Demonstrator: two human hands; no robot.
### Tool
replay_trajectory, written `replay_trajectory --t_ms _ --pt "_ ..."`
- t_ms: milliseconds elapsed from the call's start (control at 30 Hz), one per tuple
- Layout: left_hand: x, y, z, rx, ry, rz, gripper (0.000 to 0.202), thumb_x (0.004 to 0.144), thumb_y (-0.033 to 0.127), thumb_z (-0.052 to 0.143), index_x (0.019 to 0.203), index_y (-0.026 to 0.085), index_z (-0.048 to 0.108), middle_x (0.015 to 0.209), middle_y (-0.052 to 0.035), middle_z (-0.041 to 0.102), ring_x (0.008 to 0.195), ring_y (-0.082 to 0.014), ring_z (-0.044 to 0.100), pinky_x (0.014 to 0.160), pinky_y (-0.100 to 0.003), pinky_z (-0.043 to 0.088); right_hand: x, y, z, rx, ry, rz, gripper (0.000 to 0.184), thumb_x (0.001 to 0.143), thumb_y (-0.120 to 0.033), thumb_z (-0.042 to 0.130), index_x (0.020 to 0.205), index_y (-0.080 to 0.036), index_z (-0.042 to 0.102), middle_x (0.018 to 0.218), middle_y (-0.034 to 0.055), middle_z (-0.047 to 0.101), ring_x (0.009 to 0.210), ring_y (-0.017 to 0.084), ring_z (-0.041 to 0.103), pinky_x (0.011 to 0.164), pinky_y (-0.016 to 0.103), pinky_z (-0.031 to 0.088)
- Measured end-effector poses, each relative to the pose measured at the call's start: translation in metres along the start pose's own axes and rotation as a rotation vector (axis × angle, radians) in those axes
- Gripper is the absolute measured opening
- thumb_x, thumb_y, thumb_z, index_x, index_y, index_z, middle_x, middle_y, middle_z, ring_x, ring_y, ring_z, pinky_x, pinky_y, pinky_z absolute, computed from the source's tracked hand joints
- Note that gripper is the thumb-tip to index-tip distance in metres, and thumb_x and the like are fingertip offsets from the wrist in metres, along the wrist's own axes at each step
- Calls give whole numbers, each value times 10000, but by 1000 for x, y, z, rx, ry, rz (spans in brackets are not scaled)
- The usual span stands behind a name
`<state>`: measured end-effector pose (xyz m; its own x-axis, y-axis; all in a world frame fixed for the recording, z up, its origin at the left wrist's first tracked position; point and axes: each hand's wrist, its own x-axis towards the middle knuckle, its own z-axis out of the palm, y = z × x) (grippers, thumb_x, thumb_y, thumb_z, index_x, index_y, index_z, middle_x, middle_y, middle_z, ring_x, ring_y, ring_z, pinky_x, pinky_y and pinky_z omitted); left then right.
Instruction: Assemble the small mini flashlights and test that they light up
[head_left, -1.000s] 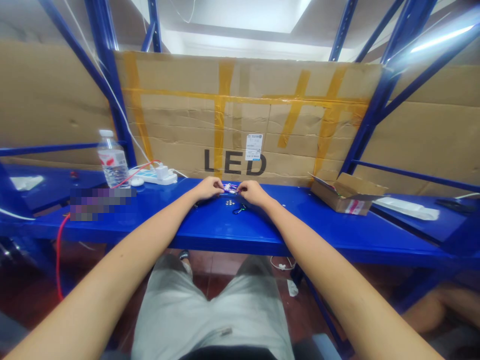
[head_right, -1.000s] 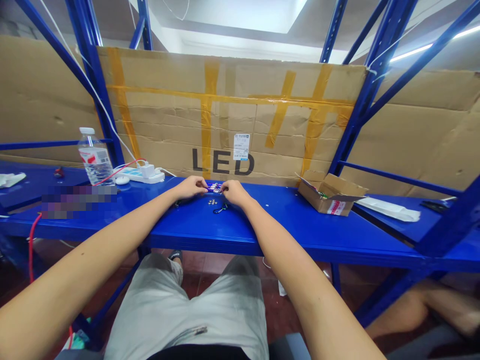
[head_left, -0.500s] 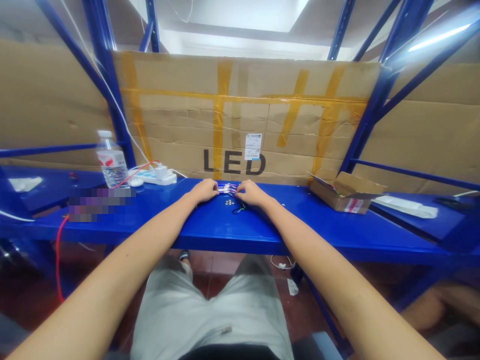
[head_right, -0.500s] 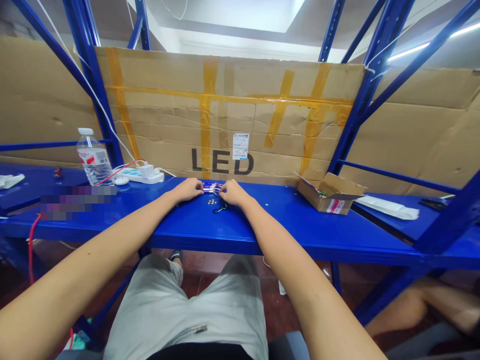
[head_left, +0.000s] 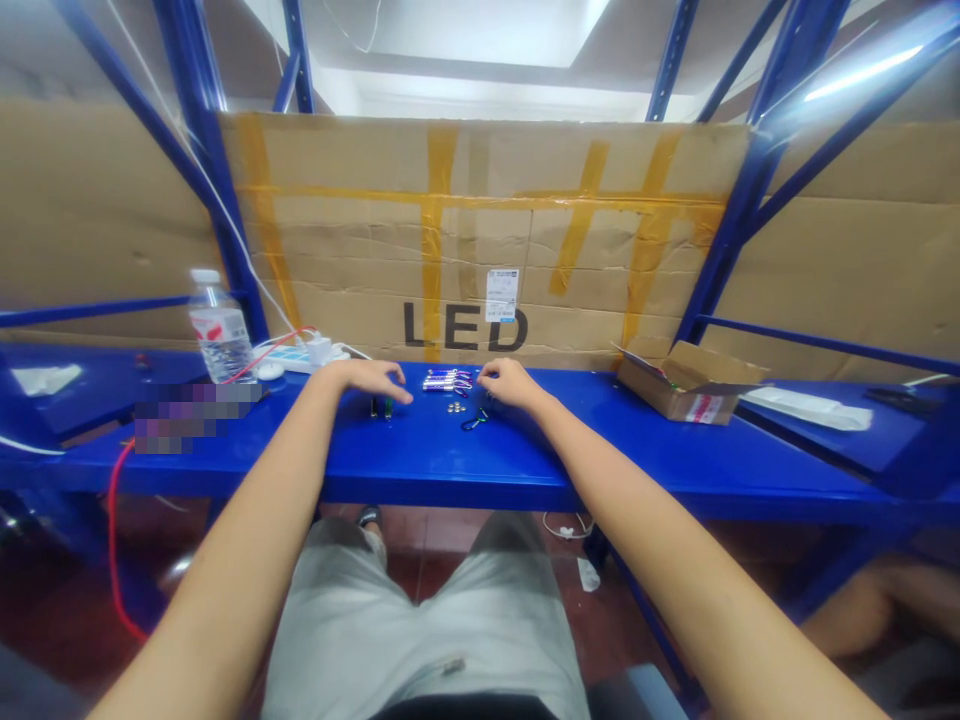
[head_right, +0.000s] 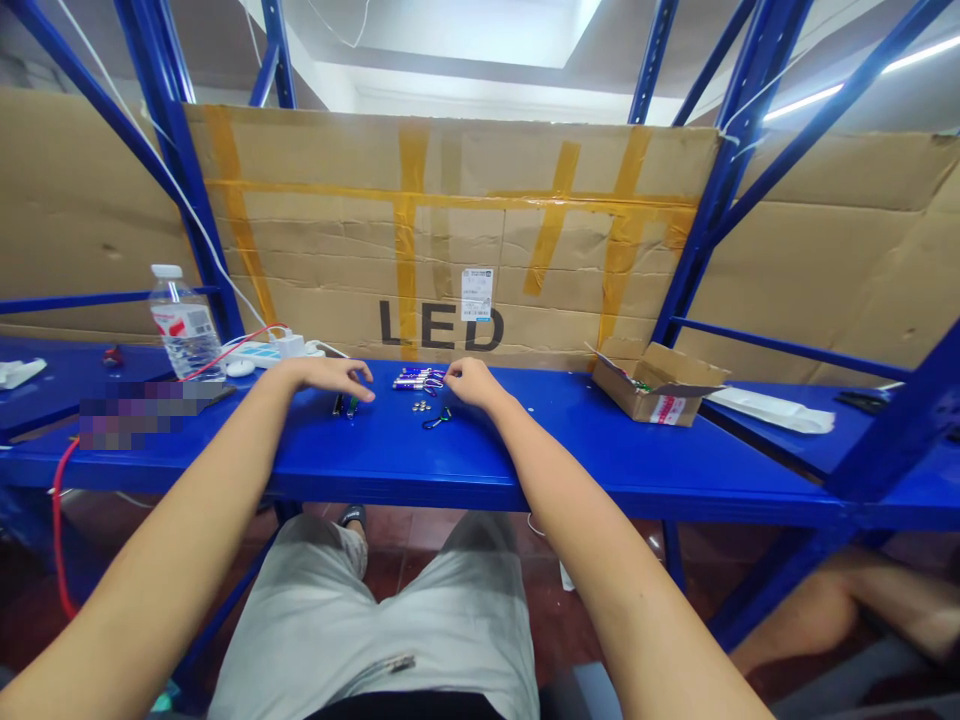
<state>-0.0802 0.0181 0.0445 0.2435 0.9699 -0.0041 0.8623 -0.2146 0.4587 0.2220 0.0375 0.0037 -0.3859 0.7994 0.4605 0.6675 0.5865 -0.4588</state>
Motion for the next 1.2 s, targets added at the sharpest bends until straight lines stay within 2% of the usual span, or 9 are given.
replay_trajectory --t_ms 100,200,300,467,600,867,967,1067,1200 --pt "-7 -5 -5 -32 -146 -4 707 356 397 931 1018 223 753 932 -74 751 793 -238 665 670 -259 482 0 0 -1 16 5 12 164 821 -121 591 751 -142 738 742 51 731 678 160 627 668 259 451" --pt "-6 -4 -1 -27 -200 2 721 325 342 935 1012 220 754 887 -65 739 716 -218 643 616 -257 471 -1 -1 -1 24 1 23 170 825 -123 578 752 -144 731 743 49 726 691 160 630 663 252 447" --pt "-5 2 5 1 -186 -1 662 338 318 928 968 210 755 878 -64 730 709 -219 632 610 -268 465 -1 -1 -1 35 -6 37 170 822 -122 570 763 -142 728 742 48 724 677 157 630 664 251 448" --pt "-2 13 15 -51 -170 110 496 375 275 899 846 212 755 830 -42 734 768 -224 640 658 -267 465 0 3 -2 55 -3 59 158 817 -135 574 764 -140 723 700 34 709 644 149 610 627 240 433" --pt "1 18 21 -56 -158 131 378 432 265 859 793 227 755 758 -3 727 706 -191 627 634 -253 437 1 3 -3 43 15 46 154 809 -131 580 748 -142 721 722 38 718 683 155 614 651 242 434" --pt "10 22 33 -58 -49 110 297 488 256 805 779 226 759 672 -4 713 606 -181 593 550 -258 377 -2 1 -3 53 -11 52 165 818 -141 571 769 -139 729 723 45 713 663 152 608 650 254 436" --pt "12 24 36 -94 11 136 287 515 265 804 791 220 743 662 -1 695 603 -174 583 554 -263 374 -3 -3 -3 74 -15 32 156 829 -188 592 777 -135 729 729 45 707 675 152 606 651 259 429" --pt "12 32 45 -198 125 228 373 596 310 794 940 196 709 730 -12 683 664 -179 600 608 -275 408 -5 -10 -2 159 -34 -5 197 835 -292 636 806 -127 739 763 52 717 691 151 600 663 265 433" --pt "16 48 65 -388 287 465 527 699 353 766 1164 172 598 784 -2 637 722 -169 596 701 -293 450 -7 -21 -2 339 -121 -40 260 827 -358 648 799 -117 741 739 53 712 654 138 578 639 261 435"
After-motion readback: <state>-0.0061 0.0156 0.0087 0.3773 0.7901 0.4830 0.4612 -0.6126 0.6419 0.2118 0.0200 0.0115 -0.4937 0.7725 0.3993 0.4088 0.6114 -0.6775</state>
